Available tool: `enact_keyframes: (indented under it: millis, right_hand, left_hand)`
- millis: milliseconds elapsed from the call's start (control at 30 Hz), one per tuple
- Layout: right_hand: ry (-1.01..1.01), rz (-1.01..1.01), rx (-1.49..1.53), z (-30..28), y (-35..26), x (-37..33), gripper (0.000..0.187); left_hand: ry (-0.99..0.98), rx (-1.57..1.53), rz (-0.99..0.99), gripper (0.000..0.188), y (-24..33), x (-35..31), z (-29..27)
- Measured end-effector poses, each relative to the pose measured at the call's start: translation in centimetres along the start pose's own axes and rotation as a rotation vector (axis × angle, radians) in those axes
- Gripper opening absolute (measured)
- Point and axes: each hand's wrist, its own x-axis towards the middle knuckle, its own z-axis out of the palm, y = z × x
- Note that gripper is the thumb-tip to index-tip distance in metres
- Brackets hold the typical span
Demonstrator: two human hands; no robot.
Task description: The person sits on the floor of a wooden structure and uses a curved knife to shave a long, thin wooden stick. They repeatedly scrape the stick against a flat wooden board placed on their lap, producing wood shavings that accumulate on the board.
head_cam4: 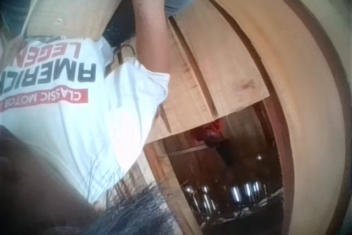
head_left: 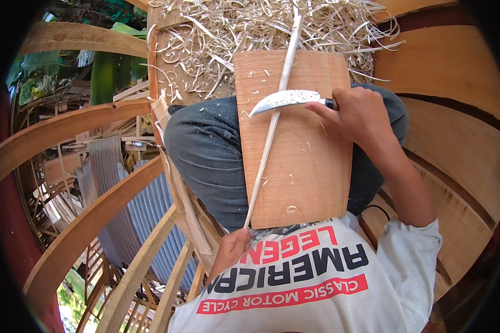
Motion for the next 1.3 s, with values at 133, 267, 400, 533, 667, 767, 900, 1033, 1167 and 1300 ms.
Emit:
enact_keyframes:
  millis: [133,267,400,533,667,767,900,1033,1167,1300]
  right_hand:
    - [0.063,-0.017,-0.014,1.1,0.7,2.1,0.072]
    - [0.271,0.163,-0.033,2.2,1.8,4.9,0.077]
    - [0.046,0.190,-0.145,0.7,5.2,9.0,0.083]
    - [0.113,0.388,-0.051,1.6,10.6,12.2,0.082]
    - [0.151,0.554,0.118,-1.0,22.1,11.4,0.079]
    - [0.189,0.491,0.138,-2.1,14.2,7.1,0.076]
    - [0.222,0.311,0.302,-0.6,8.0,3.3,0.075]
    - [0.172,0.304,0.369,0.3,6.8,0.5,0.071]
    - [0.216,0.305,0.345,0.3,6.1,-0.5,0.069]
    - [0.242,0.274,0.346,0.0,6.1,-0.6,0.067]
  left_hand:
    - [-0.021,0.039,0.030,0.042,-0.3,0.2,-0.1]
    - [-0.015,0.112,0.040,0.043,-0.2,0.6,0.3]
    - [0.008,0.165,0.049,0.043,-0.1,0.8,0.4]
    - [0.001,0.179,0.000,0.042,-0.8,0.6,0.6]
    - [0.009,0.109,-0.016,0.040,-1.5,-1.1,-0.4]
    - [0.051,-0.015,0.010,0.041,-2.5,-0.5,-0.6]
    - [0.072,0.237,0.003,0.029,-1.0,-0.7,-0.8]
    - [0.040,0.527,0.090,0.024,-3.6,-1.5,-1.2]
    - [-0.033,0.409,0.209,0.022,-9.3,0.1,-2.8]
    - [-0.009,0.335,0.178,0.020,-11.9,0.6,-2.6]
